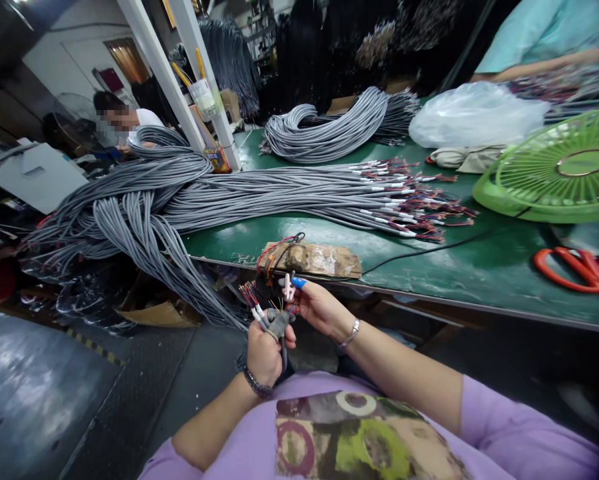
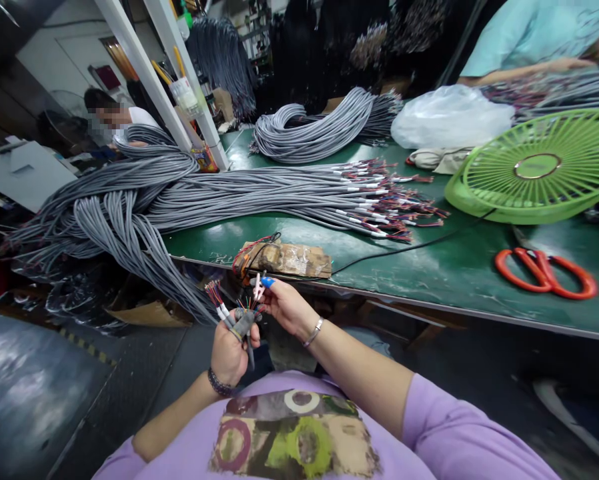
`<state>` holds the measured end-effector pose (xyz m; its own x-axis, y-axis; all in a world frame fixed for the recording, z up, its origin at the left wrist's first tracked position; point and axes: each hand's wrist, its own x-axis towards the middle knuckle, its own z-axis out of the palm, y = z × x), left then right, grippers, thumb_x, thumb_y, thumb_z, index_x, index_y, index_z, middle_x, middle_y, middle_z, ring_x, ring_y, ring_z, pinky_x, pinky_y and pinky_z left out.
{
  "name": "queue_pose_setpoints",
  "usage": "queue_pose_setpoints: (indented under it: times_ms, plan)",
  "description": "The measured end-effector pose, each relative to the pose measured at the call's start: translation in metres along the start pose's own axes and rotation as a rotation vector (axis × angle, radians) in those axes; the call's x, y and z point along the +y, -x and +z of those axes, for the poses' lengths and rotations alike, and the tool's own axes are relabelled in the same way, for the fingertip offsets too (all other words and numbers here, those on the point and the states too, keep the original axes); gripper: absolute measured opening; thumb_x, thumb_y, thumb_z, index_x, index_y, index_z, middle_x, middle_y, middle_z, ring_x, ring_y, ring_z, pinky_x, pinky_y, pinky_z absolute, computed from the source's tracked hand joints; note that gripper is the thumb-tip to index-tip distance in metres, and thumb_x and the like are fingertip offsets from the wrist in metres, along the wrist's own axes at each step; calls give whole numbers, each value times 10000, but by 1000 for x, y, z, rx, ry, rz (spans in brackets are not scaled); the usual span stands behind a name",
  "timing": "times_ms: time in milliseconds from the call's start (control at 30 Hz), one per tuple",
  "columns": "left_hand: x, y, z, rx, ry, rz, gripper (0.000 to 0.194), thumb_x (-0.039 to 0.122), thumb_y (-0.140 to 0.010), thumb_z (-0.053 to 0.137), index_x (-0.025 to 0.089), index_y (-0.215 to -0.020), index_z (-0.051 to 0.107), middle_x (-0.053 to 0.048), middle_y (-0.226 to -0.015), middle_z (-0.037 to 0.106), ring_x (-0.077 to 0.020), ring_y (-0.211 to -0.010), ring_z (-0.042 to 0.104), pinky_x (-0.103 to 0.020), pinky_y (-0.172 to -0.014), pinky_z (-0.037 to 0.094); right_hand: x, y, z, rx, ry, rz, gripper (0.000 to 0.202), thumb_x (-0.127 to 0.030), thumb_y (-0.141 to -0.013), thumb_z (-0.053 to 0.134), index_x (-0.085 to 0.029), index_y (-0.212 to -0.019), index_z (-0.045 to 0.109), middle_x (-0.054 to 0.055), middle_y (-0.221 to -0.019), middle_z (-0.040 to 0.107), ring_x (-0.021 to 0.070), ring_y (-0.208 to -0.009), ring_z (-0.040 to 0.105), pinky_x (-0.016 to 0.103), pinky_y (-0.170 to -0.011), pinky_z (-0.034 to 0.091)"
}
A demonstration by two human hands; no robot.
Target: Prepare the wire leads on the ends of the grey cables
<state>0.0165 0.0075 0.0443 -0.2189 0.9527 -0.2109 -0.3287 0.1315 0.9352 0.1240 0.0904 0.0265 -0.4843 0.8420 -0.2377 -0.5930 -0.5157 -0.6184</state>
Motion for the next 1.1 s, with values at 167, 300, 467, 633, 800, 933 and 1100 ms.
queue_pose_setpoints:
  times_ms: [167,300,467,633,800,933,1100]
  plan:
    - [-1,-3,1,10,58,-66,334,420,-647,726,158,-599,525,16,-445,568,-71,-368,468,-174,-372,293,5,-3,-7,-3,27,-31,339,-475,-757,660,-145,-832,673,15,-693,632,103,-584,532,223,-523,429]
    - [-4,-6,1,11,111,-102,306,384,-635,729,161,-626,520,26,-442,565,-67,-360,459,-171,-376,304,7,-8,-10,-17,45,-72,379,-517,-751,660,-139,-779,669,24,-677,633,107,-579,536,226,-518,430]
    - [-6,-9,0,-6,112,-127,275,360,-644,707,160,-641,520,20,-445,569,-62,-353,458,-163,-360,258,7,-11,-5,-24,-51,24,369,-512,-777,638,-144,-754,670,45,-705,666,102,-549,531,235,-520,443]
    - [-8,-12,-1,-2,151,-157,270,351,-631,712,163,-655,521,25,-440,564,-63,-352,456,-161,-357,272,7,-13,-2,17,-120,74,363,-502,-775,644,-145,-712,668,30,-655,666,100,-519,535,231,-508,447]
    - [-12,-15,-2,10,166,-180,277,347,-617,724,164,-661,521,28,-439,564,-64,-357,456,-159,-362,303,9,-16,-1,44,-143,39,329,-464,-760,677,-138,-716,677,23,-615,656,95,-496,527,219,-491,430]
    - [-13,-15,-1,9,166,-188,285,351,-613,731,162,-655,522,27,-438,562,-63,-361,458,-157,-367,312,10,-16,1,69,-143,27,330,-464,-754,684,-136,-715,672,22,-610,646,94,-499,525,217,-490,423]
    - [-10,-9,-2,-4,109,-141,283,369,-639,720,158,-639,531,23,-438,560,-62,-355,457,-161,-361,284,10,-12,0,59,-148,62,392,-544,-785,609,-156,-763,652,32,-683,657,107,-534,538,235,-512,436]
